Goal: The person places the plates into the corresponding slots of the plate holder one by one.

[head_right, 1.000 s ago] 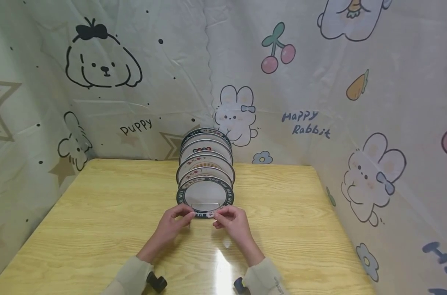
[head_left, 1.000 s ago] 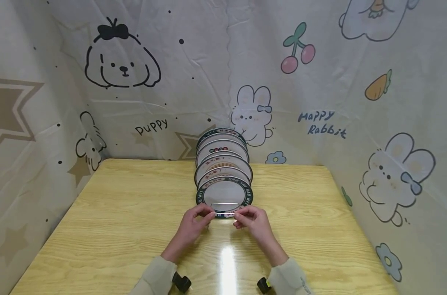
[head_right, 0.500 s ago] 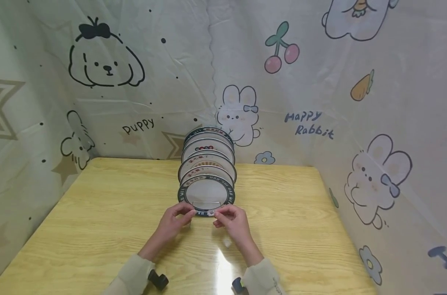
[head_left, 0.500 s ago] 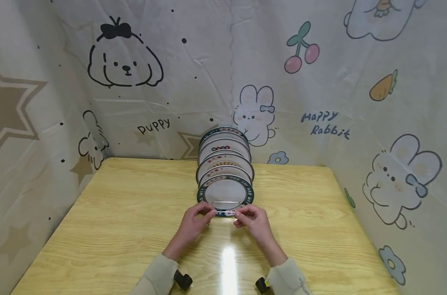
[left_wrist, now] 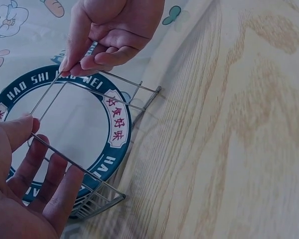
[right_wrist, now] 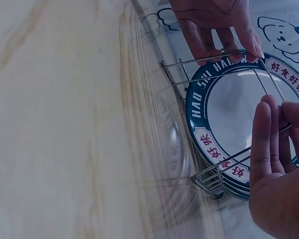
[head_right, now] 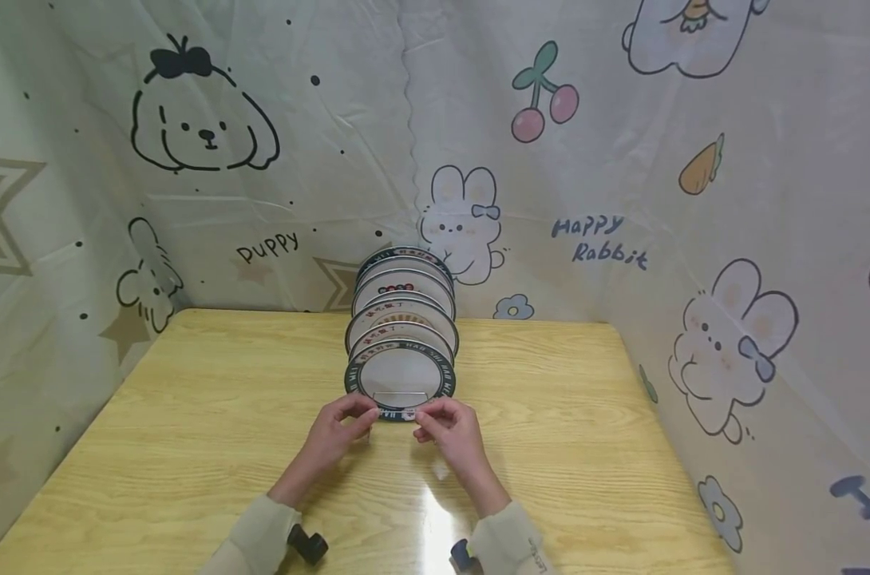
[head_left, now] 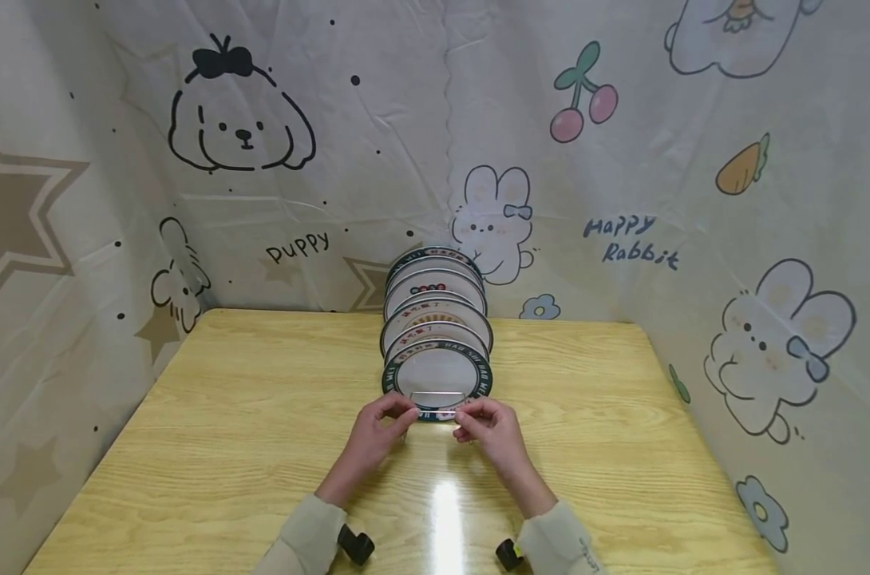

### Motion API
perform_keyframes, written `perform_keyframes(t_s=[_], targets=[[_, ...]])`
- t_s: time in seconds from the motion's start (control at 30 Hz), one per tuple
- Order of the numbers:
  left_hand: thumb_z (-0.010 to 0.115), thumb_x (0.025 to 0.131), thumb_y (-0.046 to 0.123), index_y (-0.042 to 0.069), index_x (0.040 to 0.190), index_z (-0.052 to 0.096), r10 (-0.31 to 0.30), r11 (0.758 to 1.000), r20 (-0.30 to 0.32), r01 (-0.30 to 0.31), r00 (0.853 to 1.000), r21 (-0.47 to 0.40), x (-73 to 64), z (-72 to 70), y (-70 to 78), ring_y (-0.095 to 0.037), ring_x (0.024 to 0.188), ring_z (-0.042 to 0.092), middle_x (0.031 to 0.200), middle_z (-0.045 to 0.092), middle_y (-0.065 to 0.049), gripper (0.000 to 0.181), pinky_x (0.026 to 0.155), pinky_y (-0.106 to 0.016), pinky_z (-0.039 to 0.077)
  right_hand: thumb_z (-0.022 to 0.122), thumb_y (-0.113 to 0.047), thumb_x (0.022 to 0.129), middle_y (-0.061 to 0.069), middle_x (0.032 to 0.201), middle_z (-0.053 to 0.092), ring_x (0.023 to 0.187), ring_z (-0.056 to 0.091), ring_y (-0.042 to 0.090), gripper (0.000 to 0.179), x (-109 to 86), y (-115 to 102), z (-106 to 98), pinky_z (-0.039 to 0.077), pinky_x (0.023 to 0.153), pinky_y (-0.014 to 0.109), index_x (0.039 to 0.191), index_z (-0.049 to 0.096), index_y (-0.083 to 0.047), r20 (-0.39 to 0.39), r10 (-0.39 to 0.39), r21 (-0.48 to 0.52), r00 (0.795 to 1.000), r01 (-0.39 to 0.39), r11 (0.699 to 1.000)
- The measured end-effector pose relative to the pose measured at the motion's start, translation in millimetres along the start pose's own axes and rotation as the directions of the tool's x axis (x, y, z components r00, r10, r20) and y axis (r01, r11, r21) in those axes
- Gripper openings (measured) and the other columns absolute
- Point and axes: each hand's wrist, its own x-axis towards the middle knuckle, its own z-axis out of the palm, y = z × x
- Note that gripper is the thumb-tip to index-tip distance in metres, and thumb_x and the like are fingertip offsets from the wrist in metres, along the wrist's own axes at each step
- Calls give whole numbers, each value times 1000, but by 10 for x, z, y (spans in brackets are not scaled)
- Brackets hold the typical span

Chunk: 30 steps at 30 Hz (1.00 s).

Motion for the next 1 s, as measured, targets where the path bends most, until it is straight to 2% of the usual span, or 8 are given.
perform_keyframes(t_s=[0.23, 0.37, 0.5, 0.6, 0.7, 0.77, 0.87, 1.0], targets=[[73, 98, 22, 18, 98, 76, -13, 1000, -4, 13, 1000, 9, -8, 2, 0, -13, 89, 60, 92, 69, 1, 6, 84, -26, 50, 70, 5, 94, 29, 100, 70, 68, 71, 11, 20, -9, 4, -7, 63, 66, 28, 107, 63, 19, 10, -8, 5, 1000, 8, 1000], [73, 98, 21, 18, 98, 76, -14, 1000, -7, 14, 1000, 22, -25, -5, 34, -13, 89, 61, 93, 70, 2, 5, 85, -27, 51, 68, 4, 96, 27, 101, 70, 68, 71, 10, 20, -13, -34, -27, 64, 67, 29, 107, 62, 19, 53, -1, -24, 999, 2, 1000], [73, 98, 23, 18, 101, 76, -9, 998, 18, 8, 1000, 70, -30, -48, 67, -12, 91, 62, 96, 71, 2, 7, 85, -26, 54, 67, -2, 99, 26, 106, 69, 74, 72, 12, 21, 6, -135, -118, 64, 72, 32, 110, 64, 15, 134, 15, -166, 991, 7, 986], [70, 100, 26, 19, 107, 76, -16, 992, 61, 8, 998, 126, -20, -186, 45, -11, 95, 64, 102, 73, 2, 11, 86, -26, 56, 68, -8, 100, 23, 111, 69, 80, 74, 18, 23, 18, -225, -274, 65, 75, 35, 116, 68, 9, 180, 13, -315, 984, 45, 948], [66, 103, 25, 17, 115, 74, -19, 978, 100, -3, 995, 210, -2, -494, -13, -14, 101, 66, 109, 74, -1, 17, 92, -34, 57, 68, -12, 101, 18, 112, 69, 84, 73, 23, 25, 35, -295, -506, 64, 75, 37, 121, 69, 3, 215, 0, -444, 977, 98, 891], [65, 104, 25, 15, 122, 72, -16, 955, 111, -17, 994, 295, 15, -782, -58, -18, 106, 67, 112, 75, -3, 22, 99, -43, 56, 68, -13, 101, 15, 111, 70, 87, 72, 23, 28, 50, -345, -695, 63, 77, 35, 125, 68, 1, 231, -16, -536, 973, 141, 832], [64, 104, 24, 13, 138, 64, -14, 912, 160, -53, 987, 406, 47, -1284, -104, -31, 121, 64, 126, 71, -11, 35, 108, -60, 46, 67, -15, 101, 11, 112, 71, 92, 69, 19, 31, 69, -452, -1015, 60, 78, 32, 130, 66, -3, 249, -23, -677, 968, 191, 711], [64, 104, 28, 10, 157, 43, -21, 847, 208, -93, 978, 523, 62, -2002, -41, -50, 140, 44, 150, 54, -23, 60, 109, -75, 33, 66, -19, 102, 13, 118, 69, 99, 69, 21, 39, 58, -723, -1398, 59, 81, 35, 139, 61, -6, 284, 9, -797, 959, 230, 559]])
